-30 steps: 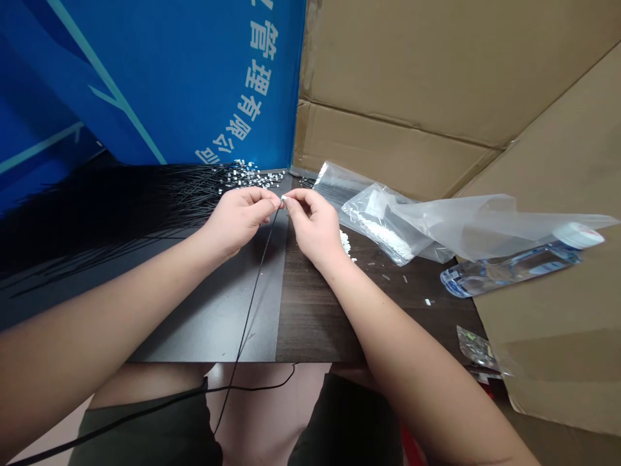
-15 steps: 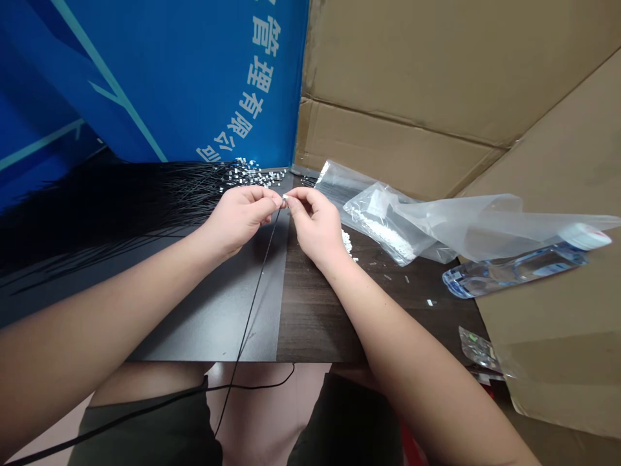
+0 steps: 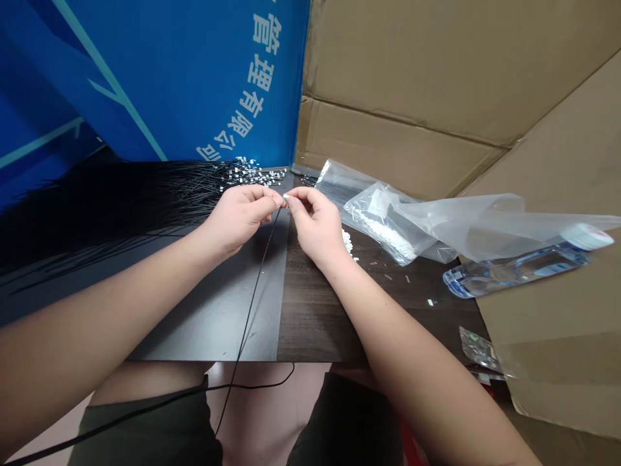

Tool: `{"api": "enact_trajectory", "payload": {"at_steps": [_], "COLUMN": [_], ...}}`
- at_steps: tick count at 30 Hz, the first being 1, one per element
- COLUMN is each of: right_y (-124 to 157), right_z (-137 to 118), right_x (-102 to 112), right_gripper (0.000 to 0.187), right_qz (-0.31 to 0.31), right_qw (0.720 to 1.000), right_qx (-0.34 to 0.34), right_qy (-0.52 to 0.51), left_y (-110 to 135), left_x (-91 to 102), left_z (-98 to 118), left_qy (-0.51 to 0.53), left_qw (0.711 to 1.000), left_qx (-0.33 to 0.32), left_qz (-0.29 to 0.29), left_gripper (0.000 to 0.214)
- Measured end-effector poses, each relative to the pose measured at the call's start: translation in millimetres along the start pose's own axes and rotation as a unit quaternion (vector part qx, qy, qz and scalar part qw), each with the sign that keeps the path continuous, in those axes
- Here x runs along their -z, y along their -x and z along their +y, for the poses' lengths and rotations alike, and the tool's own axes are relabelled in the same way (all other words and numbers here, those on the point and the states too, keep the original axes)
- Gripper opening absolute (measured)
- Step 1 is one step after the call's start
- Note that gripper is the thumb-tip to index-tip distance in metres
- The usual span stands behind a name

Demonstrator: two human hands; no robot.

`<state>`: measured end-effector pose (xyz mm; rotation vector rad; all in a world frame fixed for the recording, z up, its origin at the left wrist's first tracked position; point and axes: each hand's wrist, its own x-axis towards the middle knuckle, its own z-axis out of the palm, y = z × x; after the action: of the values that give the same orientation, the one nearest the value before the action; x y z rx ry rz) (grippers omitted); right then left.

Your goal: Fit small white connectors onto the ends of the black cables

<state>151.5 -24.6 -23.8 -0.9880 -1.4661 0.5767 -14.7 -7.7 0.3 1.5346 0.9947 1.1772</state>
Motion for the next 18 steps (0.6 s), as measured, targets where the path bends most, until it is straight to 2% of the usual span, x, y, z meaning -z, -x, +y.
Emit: {"api": "enact_trajectory", "payload": {"at_steps": [18], "right_y": [-1.0], "right_z": [1.6], "right_x": [-3.0], "right_gripper": [0.008], "right_qz": [0.008], "right_qw": [0.998], "right_qx": [-0.039], "right_qy": [-0.048], "left_y": [1.4], "left_x": [0.4], "left_z": [2.1], "left_qy": [-0.022], "left_qw": [1.0], "left_qx": [-0.006], "left_qz": [0.009], "left_gripper": [0.017]}}
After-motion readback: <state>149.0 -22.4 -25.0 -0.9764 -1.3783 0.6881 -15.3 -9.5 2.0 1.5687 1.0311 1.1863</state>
